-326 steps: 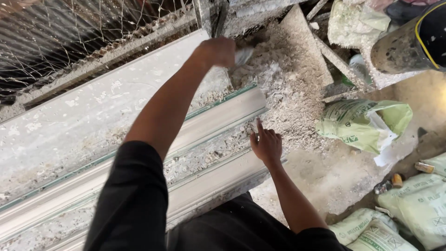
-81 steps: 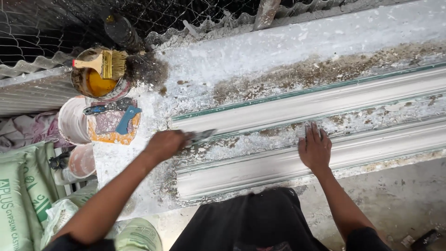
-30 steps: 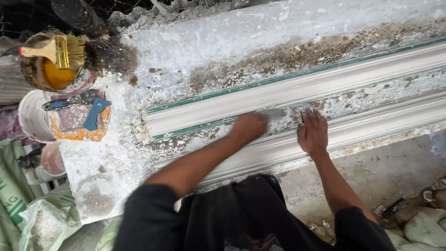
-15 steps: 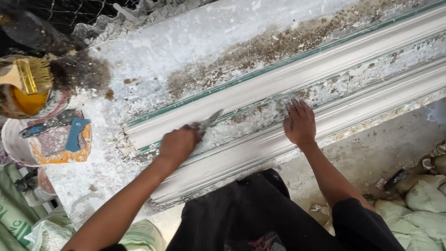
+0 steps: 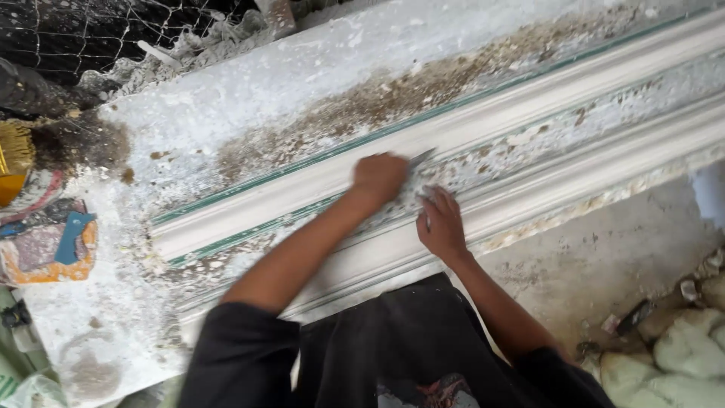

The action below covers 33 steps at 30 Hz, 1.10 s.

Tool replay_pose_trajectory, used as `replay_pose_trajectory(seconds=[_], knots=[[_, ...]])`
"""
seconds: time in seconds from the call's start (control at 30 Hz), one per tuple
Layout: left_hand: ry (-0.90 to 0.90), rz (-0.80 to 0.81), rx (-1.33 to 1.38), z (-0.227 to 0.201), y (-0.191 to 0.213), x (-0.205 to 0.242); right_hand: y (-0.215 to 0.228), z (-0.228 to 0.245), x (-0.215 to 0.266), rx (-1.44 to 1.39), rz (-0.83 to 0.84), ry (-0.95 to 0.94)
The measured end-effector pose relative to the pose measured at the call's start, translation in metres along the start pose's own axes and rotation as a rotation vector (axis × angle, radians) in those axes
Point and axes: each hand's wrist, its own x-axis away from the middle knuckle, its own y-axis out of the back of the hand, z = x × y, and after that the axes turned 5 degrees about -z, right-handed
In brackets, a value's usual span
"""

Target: Use a putty knife to smooth the edges and clean up excess plaster on decorative gypsum moldings.

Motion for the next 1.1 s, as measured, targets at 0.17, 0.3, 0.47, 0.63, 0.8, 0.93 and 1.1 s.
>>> replay_pose_trajectory(seconds=[0.17, 0.3, 0.47, 0.63, 0.8, 0.93, 1.1], knots=[[0.160, 0.119, -0.179, 0.089, 0.012, 0.092, 0.053, -0.153, -0.016, -0.088, -0.076, 0.042], [0.329, 0.303, -0.284, 0.054, 0.058, 0.103, 0.088, -0.262, -0.031, 0.079, -0.099, -0.041], [0.194, 0.229, -0.274, -0.042, -0.019, -0.032, 0.091, -0.291, -0.047, 0.233, -0.034, -0.017], [0.009, -0.030, -0.059, -0.118, -0.055, -0.137, 0.090, -0.294, -0.049, 0.206, 0.072, -0.078], [0.057, 0.117, -0.158, -0.056, -0.003, -0.064, 0.090, -0.292, -0.043, 0.170, 0.027, -0.107], [0.302, 0.356, -0.296, 0.016, 0.048, 0.048, 0.091, -0.286, -0.046, 0.196, 0.031, -0.160], [0.392, 0.306, -0.226, 0.082, 0.019, 0.111, 0.091, -0.280, -0.049, 0.210, 0.003, -0.161]])
